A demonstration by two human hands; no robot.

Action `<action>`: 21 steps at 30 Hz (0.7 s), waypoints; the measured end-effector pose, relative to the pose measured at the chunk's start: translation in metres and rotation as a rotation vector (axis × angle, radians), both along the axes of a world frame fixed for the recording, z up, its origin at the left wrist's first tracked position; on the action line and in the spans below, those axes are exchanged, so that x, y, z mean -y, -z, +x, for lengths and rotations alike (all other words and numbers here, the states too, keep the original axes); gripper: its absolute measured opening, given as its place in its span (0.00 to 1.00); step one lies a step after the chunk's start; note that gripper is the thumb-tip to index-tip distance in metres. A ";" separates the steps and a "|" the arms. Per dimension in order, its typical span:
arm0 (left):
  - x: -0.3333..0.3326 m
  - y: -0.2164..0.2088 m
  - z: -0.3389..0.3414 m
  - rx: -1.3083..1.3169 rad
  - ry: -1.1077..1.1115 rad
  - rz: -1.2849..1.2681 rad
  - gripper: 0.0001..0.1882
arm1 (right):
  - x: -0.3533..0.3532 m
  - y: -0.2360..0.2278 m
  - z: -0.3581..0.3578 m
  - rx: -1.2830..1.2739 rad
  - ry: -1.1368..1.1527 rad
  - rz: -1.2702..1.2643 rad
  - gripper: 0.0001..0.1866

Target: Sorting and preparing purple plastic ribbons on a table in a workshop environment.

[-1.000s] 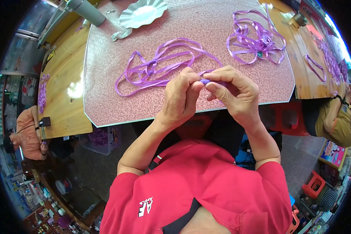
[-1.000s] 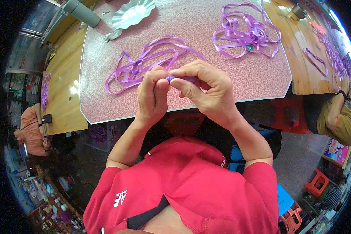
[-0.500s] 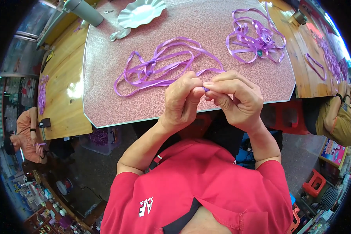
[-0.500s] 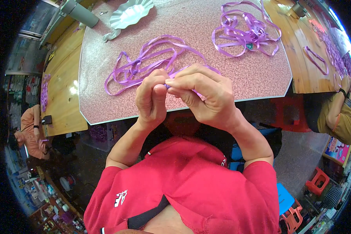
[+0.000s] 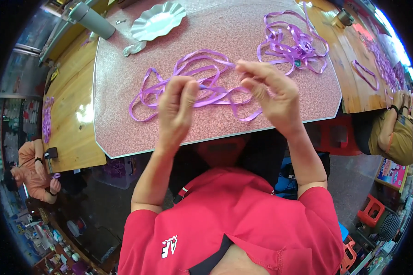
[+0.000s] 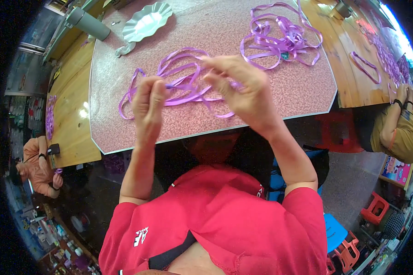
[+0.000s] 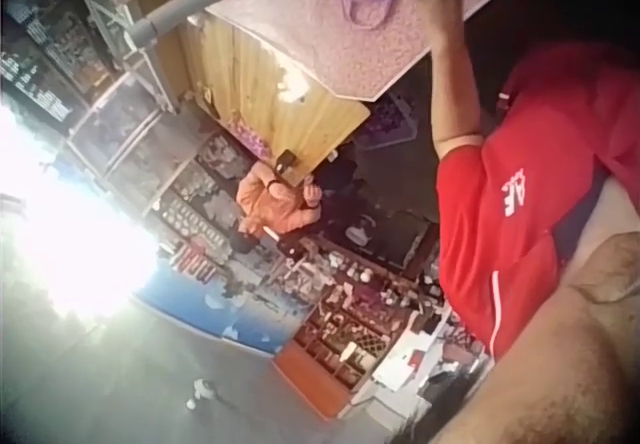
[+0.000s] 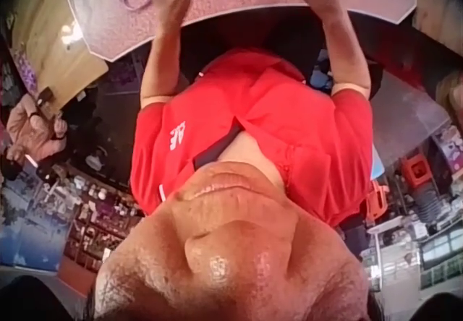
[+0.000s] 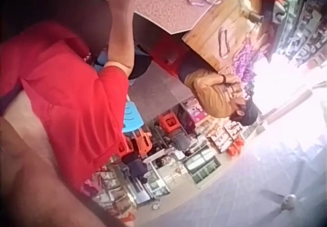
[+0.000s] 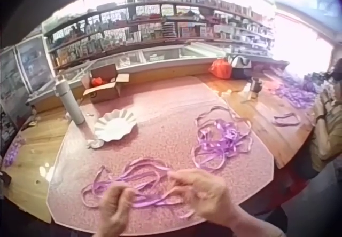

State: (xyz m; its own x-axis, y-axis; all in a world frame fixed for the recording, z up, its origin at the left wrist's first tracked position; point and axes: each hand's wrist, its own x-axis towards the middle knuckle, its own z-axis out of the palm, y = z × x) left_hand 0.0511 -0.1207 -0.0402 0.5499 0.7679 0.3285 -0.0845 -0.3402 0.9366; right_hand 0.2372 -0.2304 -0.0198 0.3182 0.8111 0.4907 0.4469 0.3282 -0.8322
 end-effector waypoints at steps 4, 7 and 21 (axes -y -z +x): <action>-0.047 0.008 -0.034 -0.309 -0.221 0.257 0.09 | 0.005 0.017 0.053 -0.051 0.250 -0.020 0.12; -0.058 0.013 -0.040 -0.420 -0.324 0.520 0.12 | 0.009 0.023 0.084 0.046 0.438 -0.127 0.09; -0.013 0.008 0.024 -0.244 -0.038 0.512 0.11 | -0.014 0.015 0.103 -0.126 0.396 -0.296 0.07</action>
State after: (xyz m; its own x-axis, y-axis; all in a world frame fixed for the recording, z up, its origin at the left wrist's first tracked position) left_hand 0.0756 -0.1079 -0.0484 0.6314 0.5651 0.5310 0.1350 -0.7544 0.6424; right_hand 0.3406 -0.2162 -0.0350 0.6709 0.7151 0.1961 0.3796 -0.1040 -0.9193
